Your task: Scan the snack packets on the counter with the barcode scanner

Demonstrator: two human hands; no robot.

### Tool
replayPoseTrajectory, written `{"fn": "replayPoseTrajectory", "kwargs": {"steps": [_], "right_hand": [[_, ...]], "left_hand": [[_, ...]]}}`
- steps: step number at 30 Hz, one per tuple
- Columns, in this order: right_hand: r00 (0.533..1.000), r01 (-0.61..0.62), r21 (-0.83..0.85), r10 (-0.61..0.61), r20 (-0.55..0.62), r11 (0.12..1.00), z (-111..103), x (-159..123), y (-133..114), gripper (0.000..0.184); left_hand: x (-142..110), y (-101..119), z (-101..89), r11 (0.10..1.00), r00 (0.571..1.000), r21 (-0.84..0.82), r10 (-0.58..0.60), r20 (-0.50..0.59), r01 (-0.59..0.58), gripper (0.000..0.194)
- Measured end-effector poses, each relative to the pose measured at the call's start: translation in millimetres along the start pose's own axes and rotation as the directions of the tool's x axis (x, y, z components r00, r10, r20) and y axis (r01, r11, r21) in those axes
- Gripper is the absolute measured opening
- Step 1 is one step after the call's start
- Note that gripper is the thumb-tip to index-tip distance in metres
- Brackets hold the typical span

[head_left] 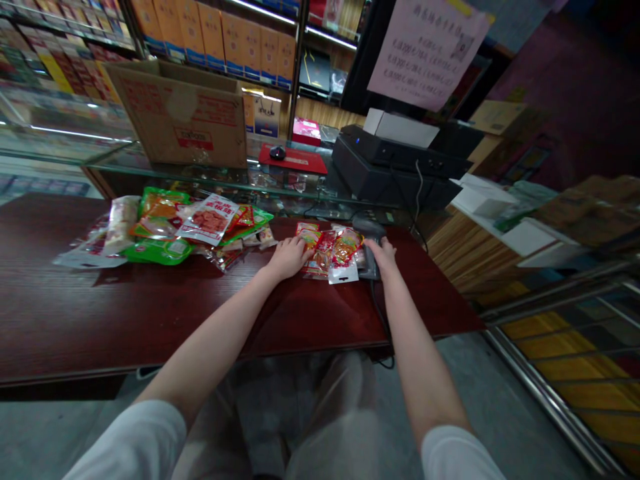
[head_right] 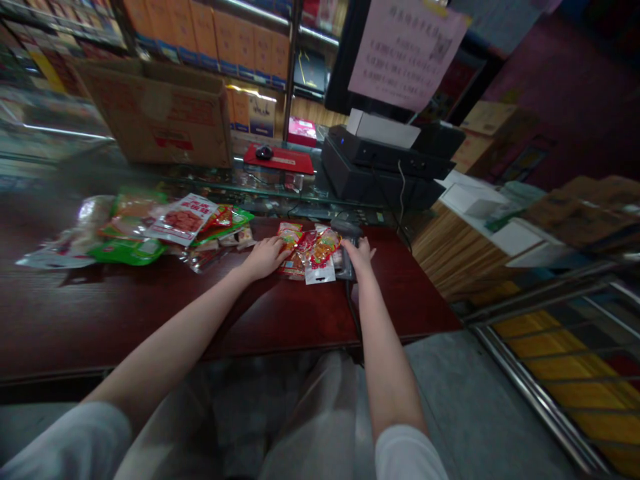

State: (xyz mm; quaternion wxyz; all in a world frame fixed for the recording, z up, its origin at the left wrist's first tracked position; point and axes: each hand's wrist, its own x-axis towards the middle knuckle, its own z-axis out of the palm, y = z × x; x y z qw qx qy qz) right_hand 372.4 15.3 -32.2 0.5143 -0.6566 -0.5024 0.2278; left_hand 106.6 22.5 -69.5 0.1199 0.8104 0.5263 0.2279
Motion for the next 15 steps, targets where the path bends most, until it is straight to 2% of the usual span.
{"fn": "replayPoseTrajectory", "kwargs": {"steps": [2, 4, 5, 7, 8, 9, 10, 12, 13, 15], "right_hand": [[1.0, 0.004, 0.019, -0.005, 0.013, 1.0, 2.6, -3.6, -11.7, 0.03], [0.992, -0.042, 0.123, 0.027, 0.122, 0.992, 8.6, -8.1, -24.6, 0.036], [0.983, -0.052, 0.169, 0.022, 0.18, 0.984, 13.3, -10.2, -30.9, 0.039], [0.965, -0.041, 0.237, -0.023, 0.261, 0.971, 25.3, -13.6, -41.6, 0.042], [0.955, -0.027, 0.262, -0.053, 0.292, 0.965, 32.3, -14.9, -45.6, 0.043], [0.944, -0.012, 0.285, -0.083, 0.319, 0.958, 39.4, -16.1, -48.5, 0.042], [0.932, -0.006, 0.308, -0.106, 0.346, 0.951, 46.5, -17.5, -50.2, 0.041], [0.894, -0.045, 0.359, -0.123, 0.431, 0.932, 59.1, -21.4, -50.6, 0.037], [0.865, -0.091, 0.387, -0.12, 0.487, 0.917, 64.4, -24.0, -49.5, 0.035], [0.796, -0.211, 0.439, -0.107, 0.596, 0.874, 72.7, -30.0, -45.8, 0.033]], "left_hand": [[4.0, -6.1, -3.3, 0.988, 0.996, -0.145, -0.07, -0.06, 0.06, 0.032], [9.5, -13.6, -6.3, 0.934, 0.962, -0.328, -0.21, -0.176, 0.144, 0.028], [12.5, -17.1, -7.4, 0.884, 0.918, -0.429, -0.311, -0.245, 0.185, 0.026], [18.2, -22.6, -9.2, 0.713, 0.783, -0.667, -0.536, -0.315, 0.219, 0.024], [20.4, -24.3, -10.1, 0.583, 0.719, -0.79, -0.63, -0.293, 0.19, 0.023], [22.1, -25.5, -11.2, 0.436, 0.681, -0.89, -0.692, -0.24, 0.129, 0.022], [23.2, -26.2, -12.7, 0.29, 0.673, -0.956, -0.718, -0.18, 0.053, 0.019], [23.1, -27.1, -17.2, 0.066, 0.701, -0.995, -0.705, -0.104, -0.081, 0.013], [22.4, -27.5, -20.0, 0.005, 0.715, -0.992, -0.693, -0.095, -0.127, 0.013], [20.2, -28.3, -26.1, -0.047, 0.72, -0.982, -0.686, -0.103, -0.185, 0.02]]}}
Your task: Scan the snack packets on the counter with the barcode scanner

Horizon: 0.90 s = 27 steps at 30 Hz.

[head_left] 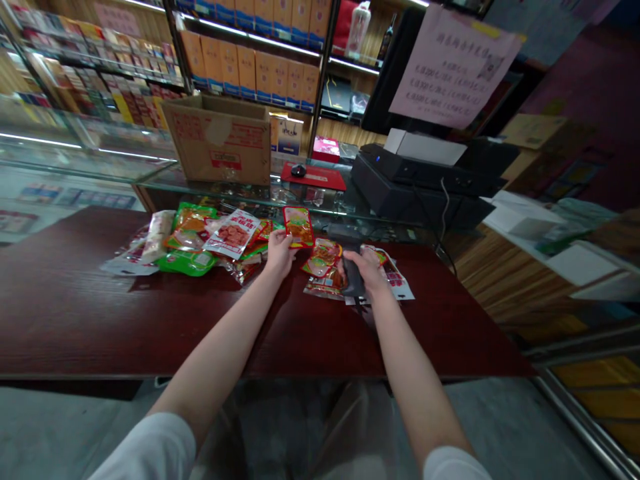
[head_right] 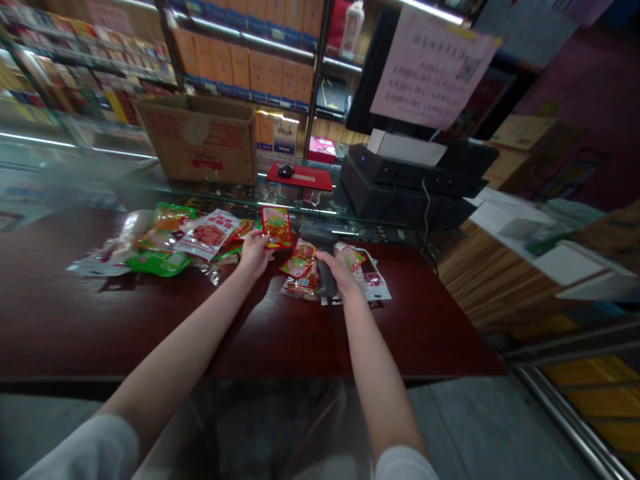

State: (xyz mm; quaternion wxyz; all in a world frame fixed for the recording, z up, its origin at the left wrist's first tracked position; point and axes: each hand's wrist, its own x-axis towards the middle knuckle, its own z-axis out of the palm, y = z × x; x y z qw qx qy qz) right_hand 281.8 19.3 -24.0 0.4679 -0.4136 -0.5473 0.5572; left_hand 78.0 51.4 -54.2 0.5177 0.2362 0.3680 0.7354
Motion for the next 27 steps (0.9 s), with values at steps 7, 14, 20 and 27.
{"fn": "replayPoseTrajectory", "kwargs": {"steps": [7, 14, 20, 27], "right_hand": [[0.984, -0.068, 0.121, 0.047, 0.17, 0.99, 8.0, -5.8, 14.7, 0.036], [0.979, -0.075, 0.065, 0.062, 0.192, 0.995, 12.8, -9.6, 9.2, 0.037], [0.991, -0.057, 0.107, 0.043, 0.128, 0.993, 11.6, -11.4, 8.2, 0.036], [0.998, -0.026, 0.153, 0.016, 0.064, 0.988, 2.2, -12.0, 3.8, 0.034]], "left_hand": [[-2.9, 9.7, 1.7, 0.999, 0.997, -0.024, 0.039, 0.064, -0.038, 0.059], [-2.6, 5.7, 2.5, 0.999, 0.999, -0.047, 0.007, 0.034, -0.006, 0.048], [0.6, 4.3, 1.1, 0.97, 0.985, 0.17, 0.171, 0.04, -0.175, 0.042], [-10.1, 60.5, -21.4, 0.317, 0.692, 0.726, 0.66, 0.292, -0.61, 0.05]]}}
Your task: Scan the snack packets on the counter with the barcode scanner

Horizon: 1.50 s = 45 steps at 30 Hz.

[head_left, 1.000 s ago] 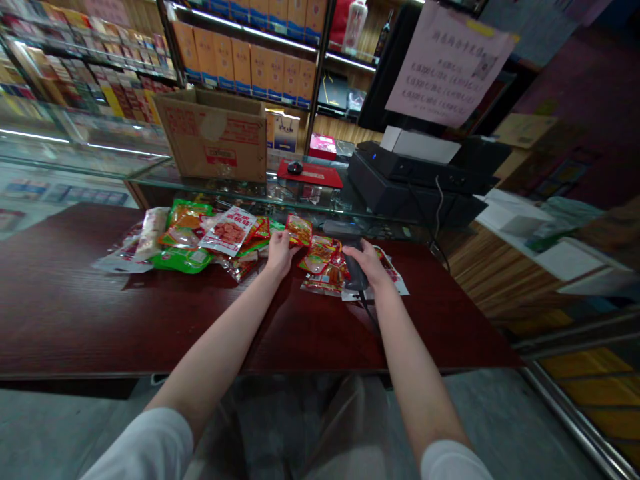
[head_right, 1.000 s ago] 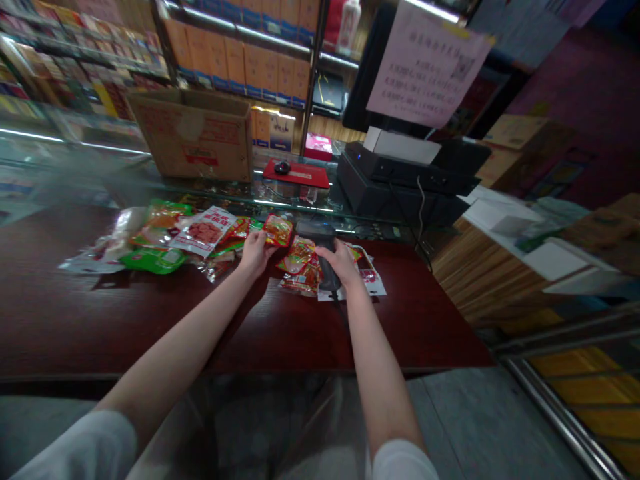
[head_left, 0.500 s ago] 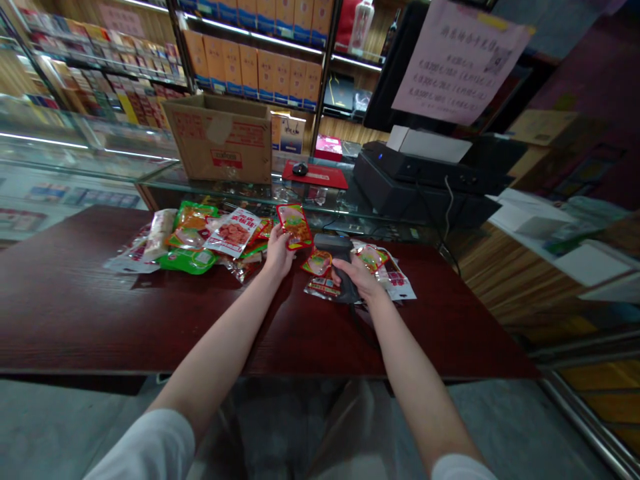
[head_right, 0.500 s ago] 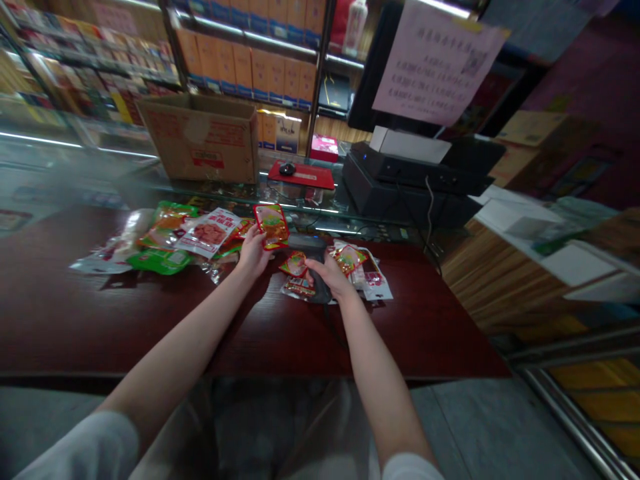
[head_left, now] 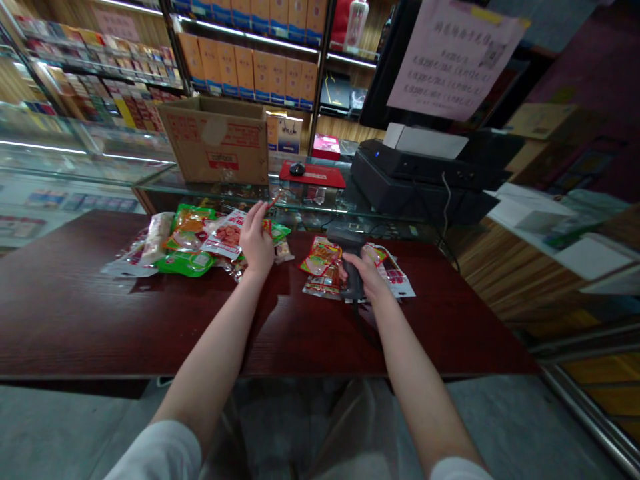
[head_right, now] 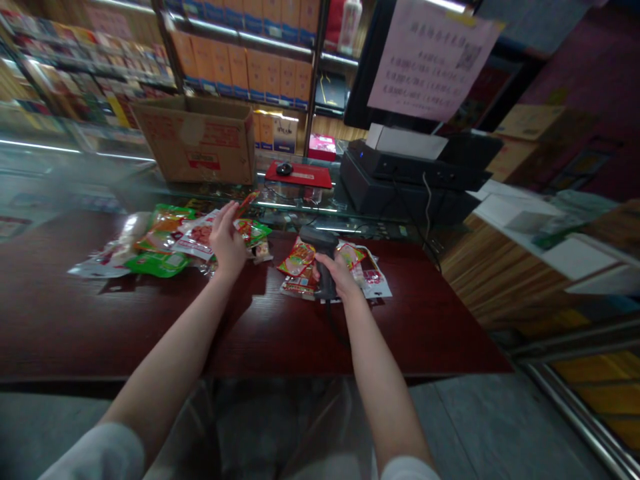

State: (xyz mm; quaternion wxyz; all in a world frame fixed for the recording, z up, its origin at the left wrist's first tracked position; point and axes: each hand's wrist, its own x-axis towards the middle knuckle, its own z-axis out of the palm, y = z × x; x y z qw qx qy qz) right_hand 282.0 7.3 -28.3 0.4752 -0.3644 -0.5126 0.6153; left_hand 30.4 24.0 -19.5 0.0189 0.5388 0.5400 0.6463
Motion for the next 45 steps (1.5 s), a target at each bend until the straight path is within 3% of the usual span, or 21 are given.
{"fn": "replayPoseTrajectory", "kwargs": {"steps": [3, 8, 10, 12, 14, 16, 18, 20, 22, 25, 31, 34, 37, 40, 42, 45], "right_hand": [[1.0, 0.014, 0.008, -0.014, -0.02, 1.0, -1.5, 0.4, -1.6, 0.037], [1.0, 0.031, -0.025, -0.031, -0.001, 0.999, -1.1, -0.4, -2.9, 0.033], [0.999, 0.037, -0.04, -0.037, -0.002, 0.999, -1.7, -1.4, -4.3, 0.029], [0.999, 0.043, -0.044, -0.044, -0.032, 0.998, -3.7, -2.4, -6.8, 0.028], [0.995, 0.055, -0.034, -0.058, -0.081, 0.998, -7.4, -2.7, -10.2, 0.028], [0.99, 0.066, -0.014, -0.067, -0.123, 0.998, -12.9, -2.2, -13.6, 0.029], [0.986, 0.071, 0.006, -0.069, -0.153, 0.997, -19.7, -0.8, -15.9, 0.03], [0.979, 0.085, 0.02, -0.08, -0.187, 0.996, -26.8, 1.3, -16.3, 0.03], [0.97, 0.109, 0.032, -0.099, -0.222, 0.993, -32.9, 3.8, -15.2, 0.031], [0.963, 0.12, 0.056, -0.102, -0.251, 0.991, -38.0, 6.4, -12.8, 0.031], [0.961, 0.093, 0.05, -0.076, -0.267, 0.994, -37.6, 4.5, -13.4, 0.032], [0.966, 0.077, 0.041, -0.065, -0.252, 0.996, -36.6, 2.9, -15.2, 0.032], [0.967, 0.096, 0.029, -0.086, -0.24, 0.995, -34.7, 1.0, -17.5, 0.032], [0.976, 0.104, 0.031, -0.096, -0.196, 0.994, -31.0, -2.3, -19.7, 0.035], [0.986, 0.096, 0.036, -0.09, -0.138, 0.995, -27.6, -4.2, -19.8, 0.037], [0.995, 0.077, 0.031, -0.075, -0.059, 0.997, -21.4, -4.8, -16.2, 0.037]], "left_hand": [[9.0, -4.3, -23.2, 0.965, 0.998, 0.255, 0.053, 0.017, -0.056, 0.048], [7.0, -19.6, -21.2, 0.822, 0.978, 0.569, -0.133, 0.159, 0.02, 0.041], [3.5, -18.6, -13.7, 0.816, 0.974, 0.579, -0.126, 0.186, -0.005, 0.042], [-1.0, -11.5, -5.1, 0.844, 0.976, 0.531, -0.046, 0.211, -0.075, 0.042], [-9.0, -1.7, 6.0, 0.87, 0.955, 0.467, 0.012, 0.296, -0.156, 0.041], [-22.1, 6.8, 20.4, 0.885, 0.885, 0.418, -0.014, 0.465, -0.205, 0.043], [-38.6, 11.1, 36.1, 0.873, 0.765, 0.415, -0.08, 0.639, -0.256, 0.052], [-53.2, 11.3, 49.1, 0.823, 0.681, 0.432, -0.078, 0.728, -0.369, 0.06], [-61.5, 9.4, 56.3, 0.778, 0.645, 0.446, -0.07, 0.761, -0.443, 0.062], [-62.3, 7.0, 57.4, 0.77, 0.622, 0.453, -0.094, 0.777, -0.45, 0.061], [-54.9, 7.6, 55.3, 0.802, 0.636, 0.493, -0.192, 0.747, -0.337, 0.069], [-51.1, 4.8, 55.5, 0.83, 0.638, 0.487, -0.223, 0.737, -0.272, 0.058], [-44.5, -0.7, 51.2, 0.903, 0.721, 0.401, -0.175, 0.671, -0.154, 0.044], [-35.8, -4.3, 43.7, 0.956, 0.821, 0.289, -0.205, 0.534, 0.051, 0.038], [-30.8, -4.0, 39.6, 0.954, 0.855, 0.255, -0.26, 0.449, 0.156, 0.035], [-26.7, -0.5, 37.2, 0.955, 0.886, 0.202, -0.281, 0.368, 0.219, 0.03]]}}
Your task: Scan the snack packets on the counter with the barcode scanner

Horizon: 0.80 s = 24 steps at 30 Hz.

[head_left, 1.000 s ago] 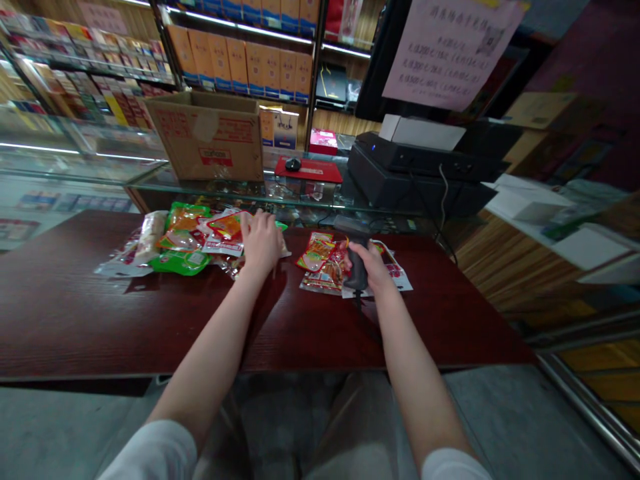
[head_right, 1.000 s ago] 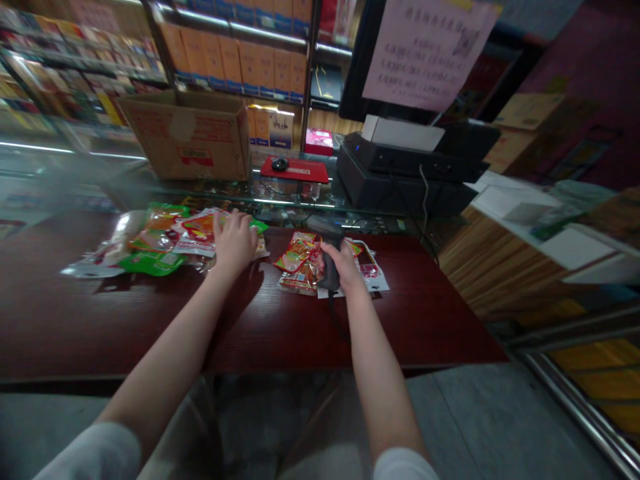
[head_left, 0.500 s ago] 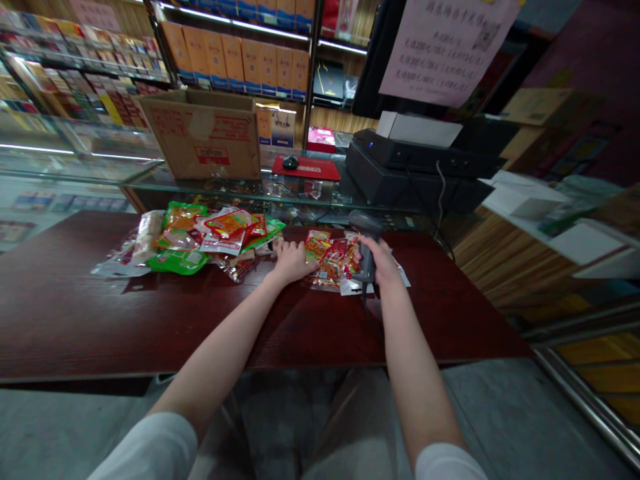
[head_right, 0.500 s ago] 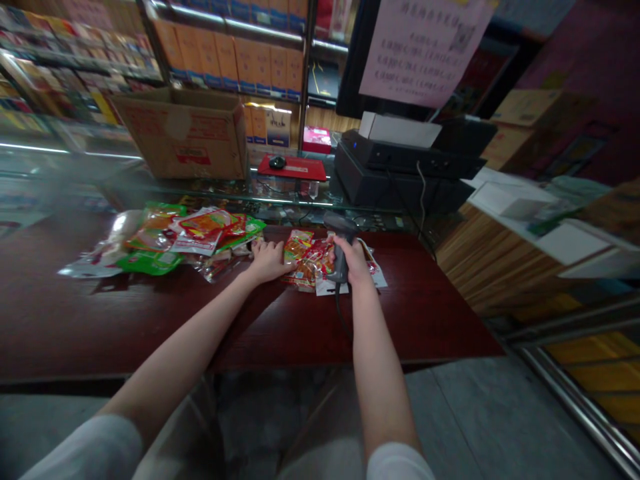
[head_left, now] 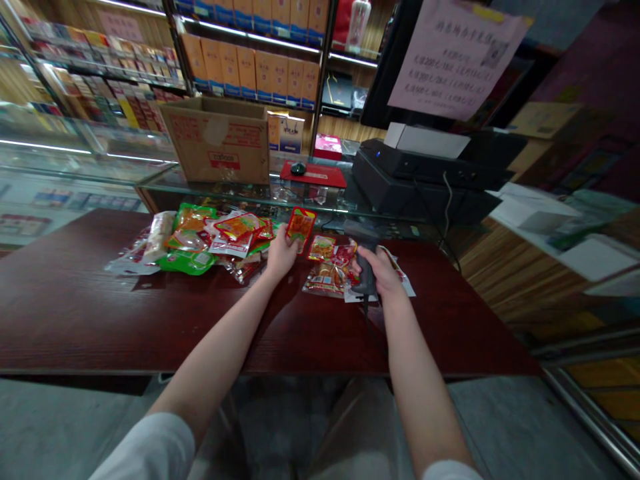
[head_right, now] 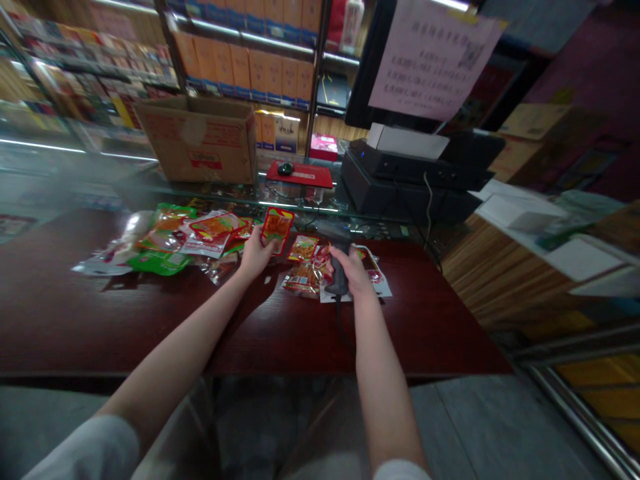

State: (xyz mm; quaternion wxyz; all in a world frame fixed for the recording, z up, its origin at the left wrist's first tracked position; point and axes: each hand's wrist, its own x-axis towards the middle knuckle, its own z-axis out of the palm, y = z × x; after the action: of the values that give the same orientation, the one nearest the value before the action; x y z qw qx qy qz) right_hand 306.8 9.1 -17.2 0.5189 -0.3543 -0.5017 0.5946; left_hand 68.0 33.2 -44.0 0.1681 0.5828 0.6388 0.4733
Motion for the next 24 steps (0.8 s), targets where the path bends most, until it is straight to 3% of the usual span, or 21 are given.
{"fn": "replayPoseTrajectory", "kwargs": {"steps": [7, 14, 16, 18, 21, 24], "right_hand": [[0.996, -0.034, -0.05, 0.038, 0.085, 0.998, 12.6, -0.3, 11.0, 0.034], [0.999, 0.021, -0.009, -0.02, 0.051, 1.0, 9.3, -2.6, 2.4, 0.03], [0.999, 0.013, 0.003, -0.013, 0.043, 1.0, 7.3, -2.7, 0.3, 0.029], [0.999, 0.004, 0.006, -0.005, 0.035, 1.0, 5.9, -2.7, -1.1, 0.028], [1.0, 0.006, 0.005, -0.006, 0.03, 1.0, 5.6, -2.7, -1.7, 0.027], [1.0, 0.018, -0.008, -0.017, 0.02, 1.0, 7.1, -2.5, -0.4, 0.027]], "left_hand": [[-2.7, 5.3, 1.6, 0.993, 0.998, -0.1, 0.068, -0.004, -0.068, 0.03], [-8.0, 6.1, 5.9, 0.996, 0.995, 0.001, 0.084, 0.06, -0.085, 0.034], [-7.3, 7.7, 1.0, 0.993, 0.997, 0.083, 0.079, -0.001, -0.078, 0.04], [-4.3, 9.3, -12.5, 0.98, 0.984, 0.171, 0.123, -0.131, -0.1, 0.045], [2.9, 7.9, -45.5, 0.949, 0.922, 0.289, 0.218, -0.32, -0.124, 0.053], [9.7, -2.9, -72.8, 0.934, 0.909, 0.358, 0.132, -0.396, 0.02, 0.056]]}}
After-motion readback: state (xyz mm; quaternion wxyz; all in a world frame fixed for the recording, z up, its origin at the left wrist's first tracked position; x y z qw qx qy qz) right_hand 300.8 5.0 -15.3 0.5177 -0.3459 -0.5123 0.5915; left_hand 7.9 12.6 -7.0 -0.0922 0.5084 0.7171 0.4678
